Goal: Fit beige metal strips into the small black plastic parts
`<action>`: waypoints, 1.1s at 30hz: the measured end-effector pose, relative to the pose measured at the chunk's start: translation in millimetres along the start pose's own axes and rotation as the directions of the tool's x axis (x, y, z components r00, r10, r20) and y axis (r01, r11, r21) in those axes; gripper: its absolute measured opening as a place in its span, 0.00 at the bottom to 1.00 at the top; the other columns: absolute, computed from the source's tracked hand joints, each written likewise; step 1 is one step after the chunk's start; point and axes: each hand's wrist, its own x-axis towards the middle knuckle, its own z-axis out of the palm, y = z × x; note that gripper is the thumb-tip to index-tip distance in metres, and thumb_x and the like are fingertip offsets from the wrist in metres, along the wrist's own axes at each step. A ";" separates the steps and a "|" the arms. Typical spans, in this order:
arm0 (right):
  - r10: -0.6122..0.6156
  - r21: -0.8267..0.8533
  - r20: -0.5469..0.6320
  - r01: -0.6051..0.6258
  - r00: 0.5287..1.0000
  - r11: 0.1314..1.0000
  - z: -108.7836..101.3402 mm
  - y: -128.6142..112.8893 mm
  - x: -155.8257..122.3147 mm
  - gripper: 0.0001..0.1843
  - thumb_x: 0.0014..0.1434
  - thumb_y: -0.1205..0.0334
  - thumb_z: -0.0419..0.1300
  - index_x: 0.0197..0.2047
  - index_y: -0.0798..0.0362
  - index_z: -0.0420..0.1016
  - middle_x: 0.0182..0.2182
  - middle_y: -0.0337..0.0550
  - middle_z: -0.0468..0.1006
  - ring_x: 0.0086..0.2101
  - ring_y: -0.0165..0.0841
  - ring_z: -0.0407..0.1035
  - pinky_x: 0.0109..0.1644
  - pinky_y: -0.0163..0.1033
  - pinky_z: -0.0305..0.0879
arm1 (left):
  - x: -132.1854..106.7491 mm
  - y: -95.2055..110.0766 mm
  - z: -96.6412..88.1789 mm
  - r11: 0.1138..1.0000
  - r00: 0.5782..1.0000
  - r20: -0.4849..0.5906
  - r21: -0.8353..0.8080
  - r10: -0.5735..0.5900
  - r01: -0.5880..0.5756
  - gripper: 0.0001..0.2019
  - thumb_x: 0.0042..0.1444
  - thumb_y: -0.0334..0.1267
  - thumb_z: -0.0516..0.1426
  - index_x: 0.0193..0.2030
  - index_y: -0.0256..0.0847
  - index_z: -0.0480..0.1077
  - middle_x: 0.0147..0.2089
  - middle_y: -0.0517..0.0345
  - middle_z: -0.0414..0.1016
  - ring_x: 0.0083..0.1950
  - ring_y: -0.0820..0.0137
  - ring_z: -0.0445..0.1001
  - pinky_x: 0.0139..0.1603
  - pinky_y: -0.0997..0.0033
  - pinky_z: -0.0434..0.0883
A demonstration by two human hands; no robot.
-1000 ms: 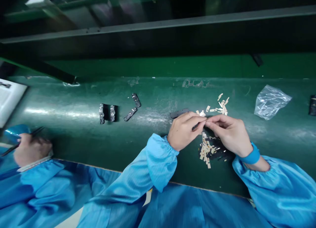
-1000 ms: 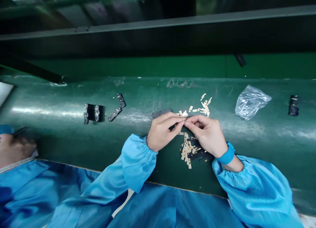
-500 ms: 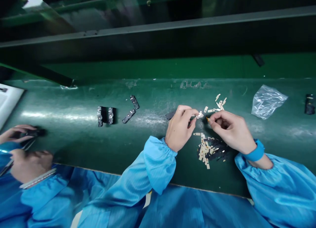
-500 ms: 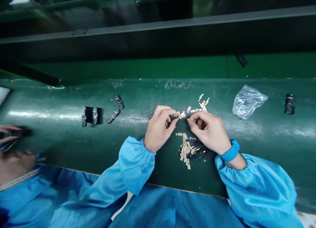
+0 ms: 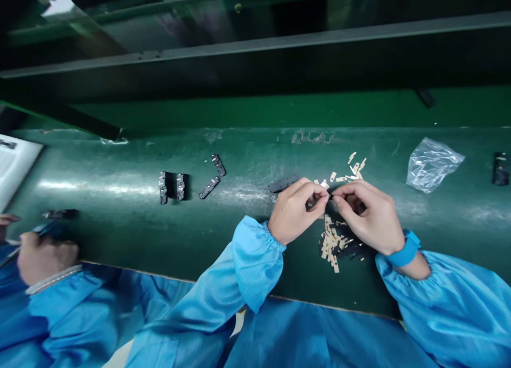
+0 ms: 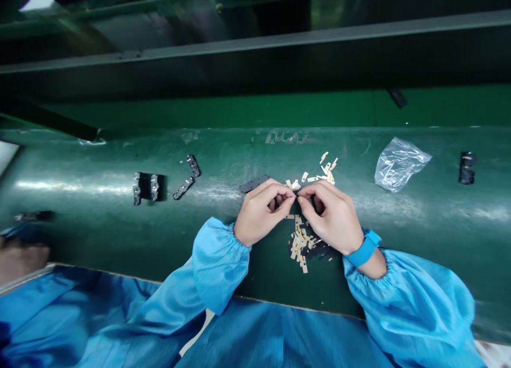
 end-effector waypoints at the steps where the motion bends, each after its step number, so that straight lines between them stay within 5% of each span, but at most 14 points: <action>1: 0.005 0.009 0.019 -0.005 1.000 1.000 1.5 -0.1 -0.3 0.03 0.67 0.63 0.61 0.40 0.51 0.77 0.32 0.41 0.76 0.28 0.31 0.67 0.34 0.40 0.64 | -0.5 0.2 0.3 1.000 1.000 0.000 -0.007 0.009 -0.009 0.03 0.63 0.30 0.60 0.41 0.41 0.74 0.39 0.60 0.76 0.34 0.77 0.73 0.38 0.77 0.73; 8: 0.061 0.020 -0.009 -0.060 0.998 0.998 6.0 3.7 -1.4 0.05 0.65 0.62 0.61 0.36 0.50 0.76 0.28 0.39 0.75 0.25 0.30 0.66 0.32 0.39 0.64 | -1.4 0.7 1.8 0.997 0.997 -0.001 -0.024 0.071 -0.071 0.04 0.64 0.30 0.59 0.42 0.40 0.75 0.39 0.59 0.77 0.35 0.77 0.75 0.39 0.77 0.74; 12: 0.086 -0.130 -0.195 -0.112 0.977 0.985 -2.4 14.6 4.0 0.04 0.63 0.65 0.60 0.35 0.50 0.75 0.30 0.41 0.76 0.26 0.32 0.67 0.32 0.40 0.64 | -0.2 -2.2 -2.3 0.993 0.989 -0.085 0.005 0.121 -0.121 0.03 0.66 0.31 0.59 0.43 0.40 0.74 0.41 0.57 0.78 0.35 0.78 0.75 0.40 0.76 0.75; 19: 0.010 -0.352 -0.233 -0.093 0.972 0.931 -8.1 25.2 8.4 0.10 0.67 0.63 0.57 0.38 0.51 0.80 0.30 0.45 0.79 0.28 0.35 0.70 0.35 0.42 0.65 | 0.0 -13.9 -9.7 0.882 0.911 -0.127 0.332 0.393 -0.334 0.05 0.66 0.34 0.61 0.48 0.44 0.74 0.42 0.56 0.80 0.42 0.70 0.78 0.45 0.68 0.76; 22: 0.056 -0.314 -0.238 -0.131 0.970 0.940 -9.8 19.4 7.1 0.14 0.69 0.57 0.57 0.36 0.52 0.80 0.28 0.46 0.79 0.29 0.36 0.71 0.36 0.41 0.64 | 0.2 -15.7 -11.1 0.845 0.890 -0.120 0.388 0.441 -0.367 0.06 0.65 0.34 0.61 0.48 0.43 0.74 0.41 0.56 0.80 0.41 0.70 0.77 0.43 0.68 0.75; 24: 0.147 -0.130 -0.150 -0.167 0.978 0.977 -12.0 12.7 6.6 0.16 0.68 0.52 0.59 0.34 0.51 0.80 0.27 0.45 0.78 0.28 0.35 0.71 0.35 0.41 0.64 | 0.0 -15.7 -11.7 0.843 0.888 -0.131 0.400 0.442 -0.360 0.07 0.65 0.34 0.61 0.49 0.43 0.74 0.42 0.56 0.80 0.41 0.69 0.77 0.43 0.68 0.75; 26: 0.263 0.142 0.079 -0.272 0.962 0.952 -13.3 5.8 6.3 0.19 0.68 0.47 0.60 0.33 0.51 0.81 0.25 0.43 0.78 0.25 0.32 0.67 0.31 0.39 0.62 | -1.1 -15.9 -11.6 0.840 0.888 -0.133 0.409 0.441 -0.356 0.07 0.66 0.36 0.61 0.49 0.44 0.74 0.42 0.56 0.80 0.42 0.69 0.78 0.44 0.68 0.75; 29: 0.350 0.441 0.399 -0.512 0.848 0.737 -11.7 -0.5 5.8 0.21 0.64 0.42 0.62 0.34 0.53 0.80 0.23 0.39 0.73 0.19 0.26 0.56 0.22 0.35 0.50 | -3.5 -17.5 -10.4 0.820 0.873 -0.121 0.423 0.473 -0.386 0.06 0.66 0.39 0.61 0.49 0.46 0.75 0.41 0.57 0.81 0.41 0.69 0.79 0.44 0.67 0.75; 33: 0.380 0.588 0.503 -0.629 0.777 0.509 -8.0 0.0 5.7 0.21 0.59 0.43 0.68 0.31 0.54 0.76 0.22 0.35 0.67 0.19 0.22 0.49 0.21 0.34 0.42 | -5.1 -20.1 -8.9 0.794 0.851 -0.098 0.427 0.516 -0.433 0.06 0.66 0.41 0.61 0.48 0.47 0.76 0.41 0.59 0.81 0.41 0.70 0.79 0.43 0.68 0.74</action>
